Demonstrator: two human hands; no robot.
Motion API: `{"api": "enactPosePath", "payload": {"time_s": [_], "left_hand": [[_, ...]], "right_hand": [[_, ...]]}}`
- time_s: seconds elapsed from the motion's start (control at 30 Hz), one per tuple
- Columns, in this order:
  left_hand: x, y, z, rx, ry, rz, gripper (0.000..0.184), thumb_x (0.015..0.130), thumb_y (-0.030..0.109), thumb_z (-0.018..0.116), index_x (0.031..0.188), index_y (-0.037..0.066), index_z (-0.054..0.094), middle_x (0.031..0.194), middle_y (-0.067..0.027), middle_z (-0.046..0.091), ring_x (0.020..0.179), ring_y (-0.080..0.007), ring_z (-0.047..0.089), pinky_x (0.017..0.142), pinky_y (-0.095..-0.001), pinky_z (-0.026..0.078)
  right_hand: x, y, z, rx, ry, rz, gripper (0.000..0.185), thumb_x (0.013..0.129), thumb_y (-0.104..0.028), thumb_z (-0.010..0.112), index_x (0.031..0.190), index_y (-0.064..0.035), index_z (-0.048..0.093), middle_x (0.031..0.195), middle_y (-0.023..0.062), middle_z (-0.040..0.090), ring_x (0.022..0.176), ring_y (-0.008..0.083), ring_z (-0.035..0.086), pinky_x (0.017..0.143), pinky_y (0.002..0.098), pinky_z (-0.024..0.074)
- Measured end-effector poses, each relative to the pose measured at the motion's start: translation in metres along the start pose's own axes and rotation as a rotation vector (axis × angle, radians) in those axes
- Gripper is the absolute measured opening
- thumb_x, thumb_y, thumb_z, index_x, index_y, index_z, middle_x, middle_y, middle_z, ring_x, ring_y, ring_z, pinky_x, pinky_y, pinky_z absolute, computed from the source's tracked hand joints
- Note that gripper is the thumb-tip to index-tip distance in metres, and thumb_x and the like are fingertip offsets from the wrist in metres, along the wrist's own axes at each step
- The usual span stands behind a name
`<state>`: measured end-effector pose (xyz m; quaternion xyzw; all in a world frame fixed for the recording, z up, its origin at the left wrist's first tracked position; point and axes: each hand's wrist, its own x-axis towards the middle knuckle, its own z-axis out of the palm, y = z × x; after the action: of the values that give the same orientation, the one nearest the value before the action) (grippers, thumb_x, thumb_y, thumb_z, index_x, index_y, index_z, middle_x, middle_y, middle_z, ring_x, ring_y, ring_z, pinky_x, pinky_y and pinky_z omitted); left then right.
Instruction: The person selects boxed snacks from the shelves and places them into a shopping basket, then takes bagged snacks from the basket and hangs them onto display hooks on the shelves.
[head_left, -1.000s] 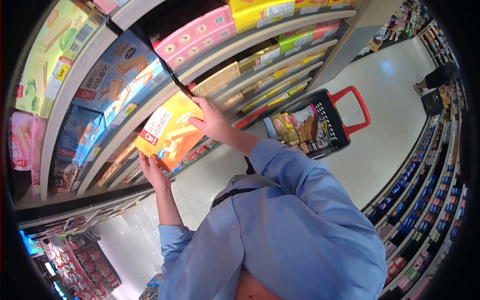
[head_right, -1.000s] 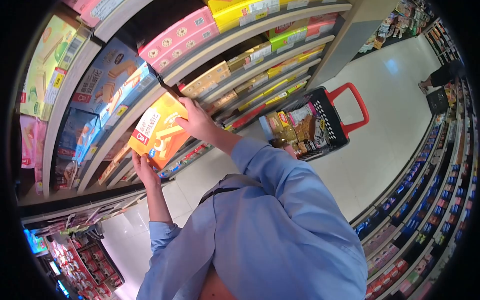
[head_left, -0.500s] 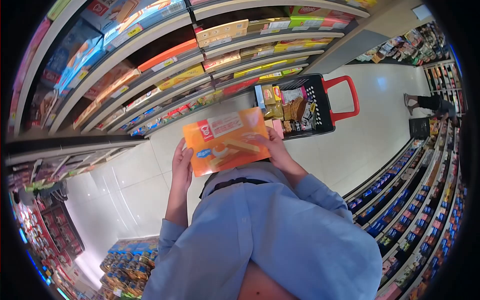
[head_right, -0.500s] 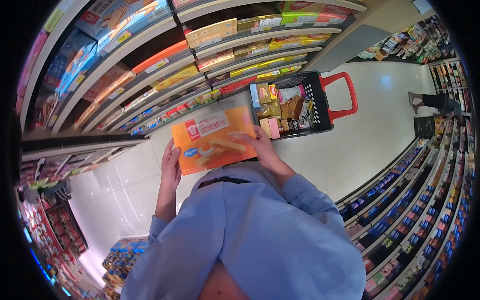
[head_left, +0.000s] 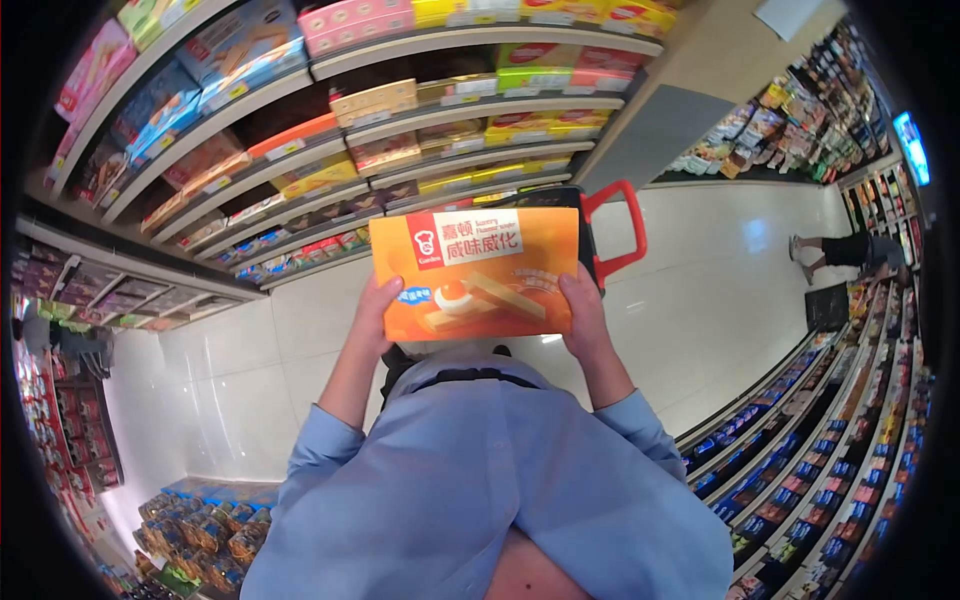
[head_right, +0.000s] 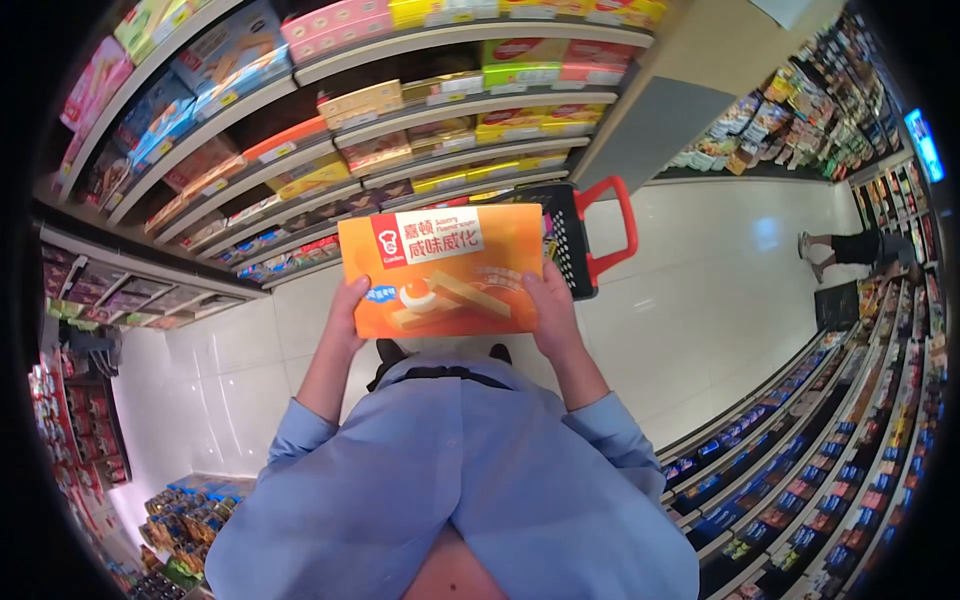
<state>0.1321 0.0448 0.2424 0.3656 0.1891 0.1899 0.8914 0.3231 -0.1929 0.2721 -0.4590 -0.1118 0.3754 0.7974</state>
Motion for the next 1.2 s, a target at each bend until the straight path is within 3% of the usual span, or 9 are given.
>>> {"api": "enactPosePath", "payload": {"time_s": [0.3, 0.5, 0.63, 0.7, 0.8, 0.87, 0.93, 1.0, 1.2], "left_hand": [[-0.019, -0.065, 0.095, 0.117, 0.025, -0.076, 0.050, 0.092, 0.023, 0.063, 0.135, 0.002, 0.045, 0.127, -0.0111, 0.059, 0.112, -0.0204, 0.061, 0.095, -0.0344, 0.050], [-0.034, -0.097, 0.094, 0.163, 0.114, -0.229, 0.051, 0.092, 0.030, 0.063, 0.129, -0.002, 0.050, 0.119, -0.0145, 0.064, 0.103, -0.0225, 0.066, 0.090, -0.0344, 0.055], [-0.040, -0.120, 0.082, 0.242, 0.136, -0.365, 0.051, 0.092, 0.034, 0.063, 0.128, -0.001, 0.052, 0.118, -0.0122, 0.065, 0.102, -0.0208, 0.066, 0.089, -0.0340, 0.054], [-0.040, -0.143, 0.049, 0.333, 0.130, -0.441, 0.049, 0.094, 0.032, 0.061, 0.130, 0.000, 0.051, 0.121, -0.0132, 0.063, 0.108, -0.0185, 0.063, 0.088, -0.0330, 0.053], [-0.059, -0.180, -0.013, 0.815, 0.227, -0.434, 0.055, 0.090, 0.033, 0.064, 0.129, -0.004, 0.052, 0.121, -0.0181, 0.063, 0.111, -0.0224, 0.062, 0.092, -0.0363, 0.051], [-0.082, -0.234, -0.129, 1.348, 0.169, -0.452, 0.063, 0.085, 0.036, 0.066, 0.131, -0.005, 0.050, 0.123, -0.0233, 0.061, 0.116, -0.0286, 0.060, 0.098, -0.0393, 0.048], [-0.133, -0.252, -0.198, 1.625, 0.059, -0.616, 0.068, 0.082, 0.038, 0.067, 0.133, -0.003, 0.049, 0.126, -0.0265, 0.058, 0.118, -0.0338, 0.058, 0.099, -0.0398, 0.047], [-0.189, -0.254, -0.229, 1.731, 0.010, -0.748, 0.064, 0.083, 0.038, 0.066, 0.132, -0.001, 0.051, 0.125, -0.0260, 0.059, 0.115, -0.0346, 0.059, 0.099, -0.0402, 0.048], [-0.321, -0.247, -0.272, 1.379, 0.178, -1.015, 0.060, 0.083, 0.038, 0.066, 0.128, -0.001, 0.055, 0.120, -0.0233, 0.063, 0.113, -0.0352, 0.061, 0.097, -0.0397, 0.048]], "right_hand": [[-0.064, -0.038, -0.100, 0.147, -0.013, 0.170, 0.043, 0.099, -0.020, 0.052, 0.137, -0.0037, 0.043, 0.129, 0.0104, 0.055, 0.118, 0.0200, 0.057, 0.099, 0.0346, 0.0475], [-0.091, -0.016, -0.151, 0.506, -0.267, 0.362, 0.059, 0.095, -0.033, 0.057, 0.139, 0.0016, 0.040, 0.134, 0.0166, 0.053, 0.121, 0.0266, 0.055, 0.104, 0.0389, 0.0447], [-0.113, 0.009, -0.164, 0.554, -0.131, 0.405, 0.062, 0.093, -0.035, 0.057, 0.139, 0.0027, 0.040, 0.136, 0.0184, 0.052, 0.122, 0.0287, 0.054, 0.106, 0.0418, 0.0429], [-0.119, 0.024, -0.165, 0.526, -0.053, 0.435, 0.060, 0.094, -0.033, 0.057, 0.139, 0.0024, 0.039, 0.136, 0.0178, 0.052, 0.121, 0.0281, 0.055, 0.105, 0.0410, 0.0444], [-0.142, 0.076, -0.168, 0.438, 0.117, 0.450, 0.056, 0.094, -0.026, 0.057, 0.138, 0.0018, 0.039, 0.133, 0.0166, 0.054, 0.118, 0.0265, 0.057, 0.101, 0.0389, 0.0476], [-0.144, 0.089, -0.165, 0.305, 0.223, 0.416, 0.052, 0.093, -0.022, 0.057, 0.137, 0.0019, 0.040, 0.131, 0.0166, 0.055, 0.116, 0.0268, 0.058, 0.099, 0.0388, 0.0491], [-0.166, 0.100, -0.156, 0.152, 0.338, 0.402, 0.050, 0.093, -0.018, 0.056, 0.136, 0.0024, 0.040, 0.128, 0.0176, 0.055, 0.115, 0.0287, 0.059, 0.099, 0.0402, 0.0497], [-0.176, 0.102, -0.153, 0.191, 0.345, 0.415, 0.047, 0.093, -0.013, 0.056, 0.134, 0.0023, 0.041, 0.124, 0.0165, 0.056, 0.112, 0.0269, 0.060, 0.096, 0.0389, 0.0513], [-0.193, 0.114, -0.139, 0.195, 0.379, 0.401, 0.044, 0.093, -0.011, 0.057, 0.132, 0.0024, 0.042, 0.122, 0.0143, 0.057, 0.110, 0.0242, 0.061, 0.095, 0.0383, 0.0519]]}}
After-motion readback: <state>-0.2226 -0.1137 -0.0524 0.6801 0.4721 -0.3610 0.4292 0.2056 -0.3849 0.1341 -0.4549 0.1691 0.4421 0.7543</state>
